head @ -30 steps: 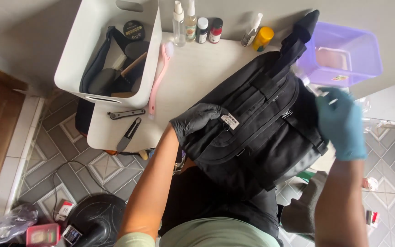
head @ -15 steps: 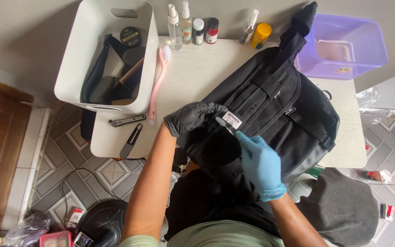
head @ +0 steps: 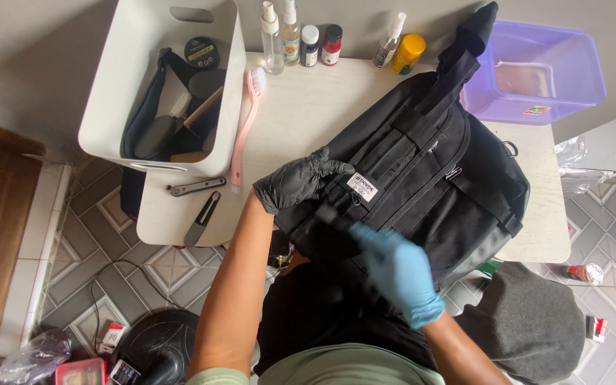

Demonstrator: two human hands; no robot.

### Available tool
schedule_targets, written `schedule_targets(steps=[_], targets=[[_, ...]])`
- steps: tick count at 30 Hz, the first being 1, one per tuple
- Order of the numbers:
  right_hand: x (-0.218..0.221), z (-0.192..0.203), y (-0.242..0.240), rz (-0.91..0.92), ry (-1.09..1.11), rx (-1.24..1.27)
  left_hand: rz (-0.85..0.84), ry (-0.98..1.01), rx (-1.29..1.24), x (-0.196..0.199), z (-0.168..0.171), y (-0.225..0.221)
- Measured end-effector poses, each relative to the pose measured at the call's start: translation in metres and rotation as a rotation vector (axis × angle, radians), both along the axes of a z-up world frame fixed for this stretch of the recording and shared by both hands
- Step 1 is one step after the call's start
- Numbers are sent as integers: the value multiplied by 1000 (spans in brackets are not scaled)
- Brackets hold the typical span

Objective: A person uses a small brush to clean the exterior surface of a black bag.

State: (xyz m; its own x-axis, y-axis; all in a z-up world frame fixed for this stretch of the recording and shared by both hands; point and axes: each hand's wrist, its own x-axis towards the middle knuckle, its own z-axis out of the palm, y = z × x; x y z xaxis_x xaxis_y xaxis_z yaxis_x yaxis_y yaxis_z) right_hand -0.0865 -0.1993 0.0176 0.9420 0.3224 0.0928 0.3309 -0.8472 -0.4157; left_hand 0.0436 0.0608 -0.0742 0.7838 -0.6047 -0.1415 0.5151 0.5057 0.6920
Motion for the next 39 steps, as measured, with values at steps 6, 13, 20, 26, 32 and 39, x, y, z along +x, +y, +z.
schedule_targets(steps=[6,13,20,26,32,39], targets=[[-17,26,14,238,242,225,33,-4,-56,6,-28,-1],[-13,2,1,-115,16,-3,64,5,-110,6,-19,-6],[-10,-5,-9,-109,2,-60,35,-71,111,-18,41,-7],[-5,3,-15,-63,57,63,42,-235,178,-10,37,-7],[-14,7,2,0,119,43,65,-411,249,-5,37,-4],[-22,12,3,160,194,137,31,-143,358,-24,68,-2]])
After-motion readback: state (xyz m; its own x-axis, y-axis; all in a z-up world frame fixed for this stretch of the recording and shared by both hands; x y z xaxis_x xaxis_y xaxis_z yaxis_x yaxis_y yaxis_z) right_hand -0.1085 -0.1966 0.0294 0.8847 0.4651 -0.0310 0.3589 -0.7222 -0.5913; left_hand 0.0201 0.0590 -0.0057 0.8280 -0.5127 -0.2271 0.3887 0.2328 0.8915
